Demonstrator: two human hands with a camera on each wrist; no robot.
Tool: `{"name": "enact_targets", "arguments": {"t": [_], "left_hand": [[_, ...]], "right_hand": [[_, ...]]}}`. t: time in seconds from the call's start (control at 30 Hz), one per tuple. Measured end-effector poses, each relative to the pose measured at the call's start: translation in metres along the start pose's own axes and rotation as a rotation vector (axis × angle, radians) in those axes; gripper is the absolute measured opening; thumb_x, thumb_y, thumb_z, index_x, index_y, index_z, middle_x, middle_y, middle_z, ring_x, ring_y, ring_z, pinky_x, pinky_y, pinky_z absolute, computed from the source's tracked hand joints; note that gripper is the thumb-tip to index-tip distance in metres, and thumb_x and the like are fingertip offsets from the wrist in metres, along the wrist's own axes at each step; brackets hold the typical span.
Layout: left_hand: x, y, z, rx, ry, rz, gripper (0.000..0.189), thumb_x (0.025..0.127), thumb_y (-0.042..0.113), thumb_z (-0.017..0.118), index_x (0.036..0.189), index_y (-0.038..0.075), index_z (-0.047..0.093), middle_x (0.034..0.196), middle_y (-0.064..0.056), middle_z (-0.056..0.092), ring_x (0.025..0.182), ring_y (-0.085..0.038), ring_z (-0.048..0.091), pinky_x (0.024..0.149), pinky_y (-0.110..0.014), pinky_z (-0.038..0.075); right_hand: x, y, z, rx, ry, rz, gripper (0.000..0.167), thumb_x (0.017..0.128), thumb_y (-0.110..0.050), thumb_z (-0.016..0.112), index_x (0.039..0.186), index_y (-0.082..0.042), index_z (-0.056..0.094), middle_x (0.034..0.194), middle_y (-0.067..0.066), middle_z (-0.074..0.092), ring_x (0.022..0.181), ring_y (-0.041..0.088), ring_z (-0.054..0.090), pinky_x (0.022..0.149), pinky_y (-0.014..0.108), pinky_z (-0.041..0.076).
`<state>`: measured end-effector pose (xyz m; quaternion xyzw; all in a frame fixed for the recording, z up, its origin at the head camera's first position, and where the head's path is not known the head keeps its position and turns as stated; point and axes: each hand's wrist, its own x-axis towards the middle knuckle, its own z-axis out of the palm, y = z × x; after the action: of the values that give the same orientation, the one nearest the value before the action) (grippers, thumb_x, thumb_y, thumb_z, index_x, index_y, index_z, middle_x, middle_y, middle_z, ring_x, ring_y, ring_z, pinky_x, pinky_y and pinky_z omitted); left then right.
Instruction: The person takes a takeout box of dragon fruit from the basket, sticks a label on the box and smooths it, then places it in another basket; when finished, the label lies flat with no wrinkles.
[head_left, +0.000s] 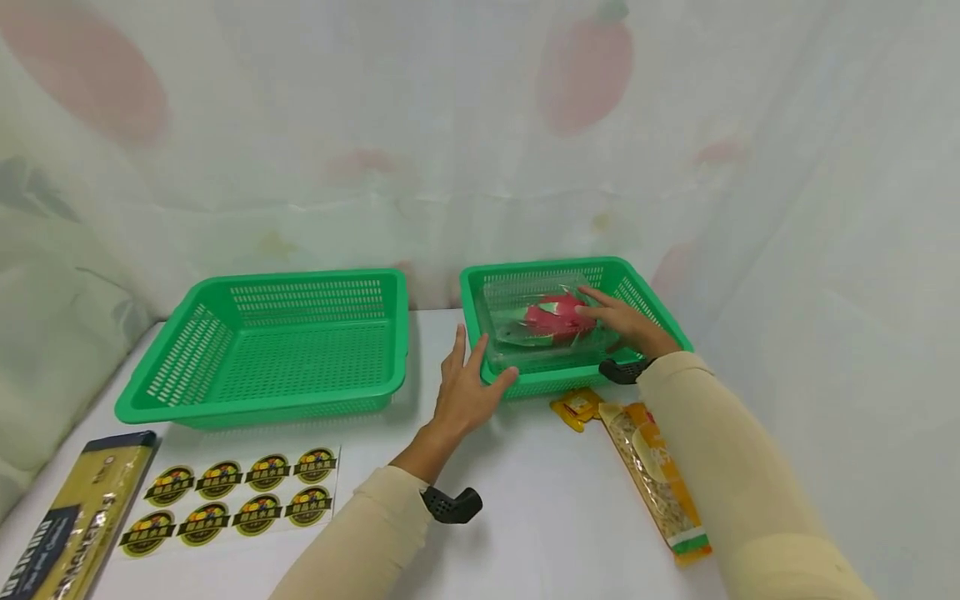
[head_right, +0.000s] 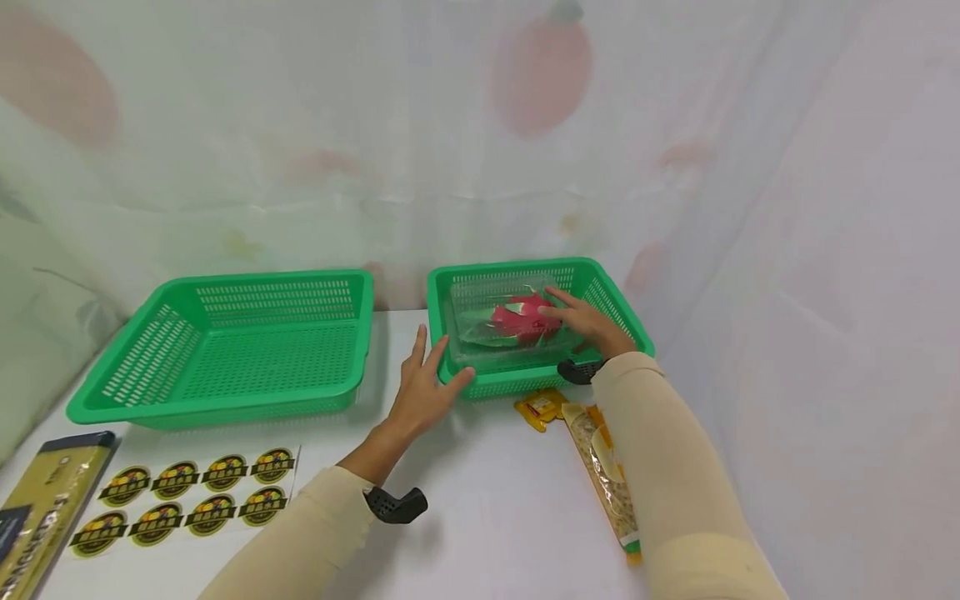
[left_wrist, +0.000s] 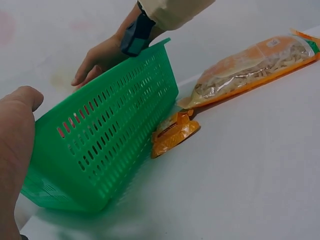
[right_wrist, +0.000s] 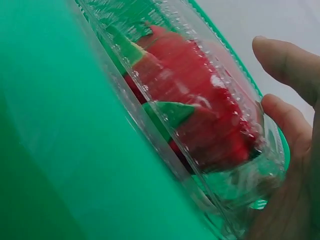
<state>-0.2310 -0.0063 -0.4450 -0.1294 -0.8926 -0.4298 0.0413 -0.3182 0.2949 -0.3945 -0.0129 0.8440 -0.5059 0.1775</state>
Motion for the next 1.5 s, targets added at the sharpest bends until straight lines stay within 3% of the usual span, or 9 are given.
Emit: {"name": "enact_targets", "arguments": {"t": [0.23,0.43,0.83,1.07,1.23,1.27,1.3,1.47,1.5], "left_hand": [[-0.002,-0.004,0.007,0.022,0.043,0.030,0.077,0.092,0.059,0.050,0.153,0.016,0.029,0.161,0.002,-0.002,0.140,-0.033,0.017,0.094,-0.064,0.034],[-0.001,-0.004,0.007,0.036,0.070,0.050,0.076,0.092,0.058,0.050,0.152,0.015,0.030,0.161,0.002,0.001,0.138,-0.033,0.023,0.093,-0.062,0.036],[0.005,0.001,0.009,0.032,0.009,0.052,0.079,0.092,0.060,0.048,0.154,0.016,0.025,0.161,0.003,-0.001,0.136,-0.033,0.031,0.094,-0.062,0.036],[0.005,0.002,0.012,0.027,0.002,0.046,0.080,0.092,0.060,0.049,0.153,0.015,0.025,0.161,0.006,-0.003,0.134,-0.035,0.034,0.094,-0.062,0.036],[0.003,-0.001,0.011,0.038,-0.017,0.014,0.080,0.091,0.062,0.048,0.154,0.018,0.024,0.160,0.008,-0.006,0.133,-0.036,0.036,0.095,-0.061,0.036],[0.003,-0.002,0.011,0.041,-0.021,0.007,0.080,0.091,0.062,0.048,0.154,0.018,0.023,0.160,0.008,-0.006,0.133,-0.036,0.036,0.095,-0.061,0.036],[0.003,-0.003,0.011,0.043,-0.025,0.001,0.081,0.091,0.063,0.048,0.154,0.019,0.023,0.160,0.009,-0.007,0.133,-0.036,0.036,0.095,-0.061,0.036],[0.005,-0.006,0.012,0.026,-0.017,-0.004,0.082,0.091,0.063,0.047,0.155,0.018,0.023,0.160,0.008,-0.006,0.133,-0.037,0.035,0.095,-0.062,0.035],[0.005,-0.006,0.012,0.023,-0.018,-0.005,0.082,0.091,0.064,0.047,0.155,0.019,0.022,0.160,0.008,-0.006,0.133,-0.037,0.035,0.095,-0.062,0.035]], "right_hand": [[0.004,0.003,0.002,0.032,-0.001,-0.002,0.068,0.099,-0.043,0.051,0.156,-0.033,0.014,0.160,0.005,-0.003,0.139,0.048,0.010,0.088,0.073,0.034],[0.005,0.002,0.001,0.178,-0.037,-0.024,0.067,0.101,-0.032,0.051,0.156,-0.030,0.012,0.160,0.005,-0.007,0.140,0.047,0.003,0.094,0.072,0.028],[-0.009,0.003,-0.014,0.411,-0.055,-0.126,0.064,0.104,-0.015,0.042,0.157,-0.021,0.007,0.160,0.003,-0.010,0.143,0.037,-0.009,0.096,0.074,0.022],[-0.016,-0.005,-0.013,0.474,0.056,-0.208,0.061,0.102,-0.009,0.047,0.156,-0.021,0.020,0.161,0.000,-0.003,0.144,0.027,-0.004,0.096,0.074,0.019],[-0.016,-0.012,-0.003,0.495,0.178,-0.182,0.060,0.097,-0.003,0.056,0.151,-0.025,0.037,0.161,0.000,0.007,0.144,0.027,-0.004,0.100,0.072,0.010],[-0.016,-0.013,-0.001,0.475,0.212,-0.175,0.059,0.097,-0.004,0.057,0.149,-0.026,0.040,0.160,0.001,0.011,0.142,0.027,0.015,0.101,0.067,0.022],[-0.015,-0.013,0.001,0.464,0.243,-0.168,0.058,0.097,-0.004,0.058,0.148,-0.027,0.042,0.160,0.000,0.015,0.141,0.027,0.019,0.096,0.060,0.036],[-0.015,-0.012,0.007,0.525,0.307,-0.156,0.057,0.099,-0.007,0.055,0.150,-0.024,0.037,0.158,0.002,0.019,0.131,0.031,0.037,0.085,0.058,0.045],[-0.016,-0.011,0.007,0.579,0.303,-0.153,0.058,0.099,-0.007,0.053,0.152,-0.023,0.035,0.159,0.002,0.017,0.140,0.032,0.021,0.094,0.066,0.034]]}}
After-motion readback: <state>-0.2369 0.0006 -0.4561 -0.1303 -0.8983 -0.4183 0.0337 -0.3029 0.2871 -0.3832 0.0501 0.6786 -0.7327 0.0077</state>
